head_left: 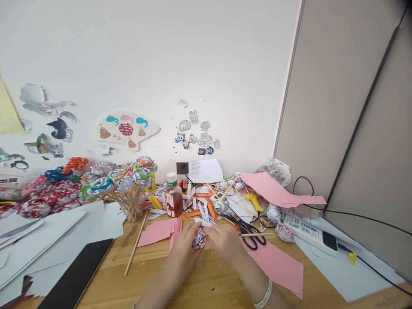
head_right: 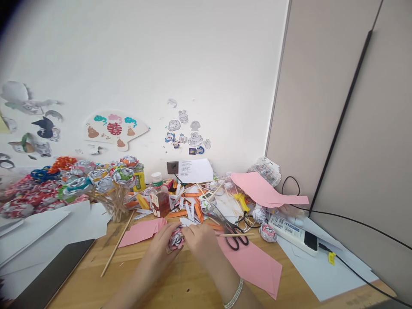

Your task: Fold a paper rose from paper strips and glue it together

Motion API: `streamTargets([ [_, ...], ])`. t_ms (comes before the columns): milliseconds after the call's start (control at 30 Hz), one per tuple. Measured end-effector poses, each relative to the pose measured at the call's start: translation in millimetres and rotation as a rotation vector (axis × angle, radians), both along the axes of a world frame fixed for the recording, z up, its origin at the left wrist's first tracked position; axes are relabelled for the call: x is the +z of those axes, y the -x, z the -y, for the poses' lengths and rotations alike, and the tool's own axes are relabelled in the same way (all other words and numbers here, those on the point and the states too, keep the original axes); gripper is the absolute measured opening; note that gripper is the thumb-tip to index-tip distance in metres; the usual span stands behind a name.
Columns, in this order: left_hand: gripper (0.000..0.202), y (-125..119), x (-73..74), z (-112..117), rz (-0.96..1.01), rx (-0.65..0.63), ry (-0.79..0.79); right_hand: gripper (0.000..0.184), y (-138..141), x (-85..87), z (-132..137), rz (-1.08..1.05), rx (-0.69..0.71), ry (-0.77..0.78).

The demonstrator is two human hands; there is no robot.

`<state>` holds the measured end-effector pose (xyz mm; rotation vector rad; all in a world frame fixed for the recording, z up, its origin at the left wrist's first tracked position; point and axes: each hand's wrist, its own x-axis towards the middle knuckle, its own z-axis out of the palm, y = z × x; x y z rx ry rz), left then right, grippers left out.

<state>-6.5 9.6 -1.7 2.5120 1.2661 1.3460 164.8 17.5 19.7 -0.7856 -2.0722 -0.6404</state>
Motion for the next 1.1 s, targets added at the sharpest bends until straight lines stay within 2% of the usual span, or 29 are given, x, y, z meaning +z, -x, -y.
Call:
streamTargets([
  [167,0.044,-0.5,0.3,1.1,0.002,0.006,-0.005,0.019,-0.7,0.6,1.7,-0.058,0.01,0.122],
  [367,0.043,-0.2,0.4,1.4,-0.001,0.009,-0.008,0.021,1.5,0.4,3.2,-0.127,-0.004,0.219],
  [600,0.043,-1.0,1.6,2.7,0.001,0.021,-0.011,0.022,0.8,-1.5,2.2,-0.086,0.002,0.182],
  [867,0.041,-1.1,2.9,2.8,-0.012,0.014,0.003,0.023,3.0,-4.9,-1.3,0.028,-0.041,-0.023],
  [967,0.041,-1.0,3.2,2.7,-0.002,0.015,0.008,0.021,3.2,-3.1,0.2,0.0,-0.045,-0.004],
  [1100,0.042,-1.0,3.0,2.5,0.008,0.014,-0.001,0.021,2.0,1.2,4.1,-0.074,-0.024,0.095],
])
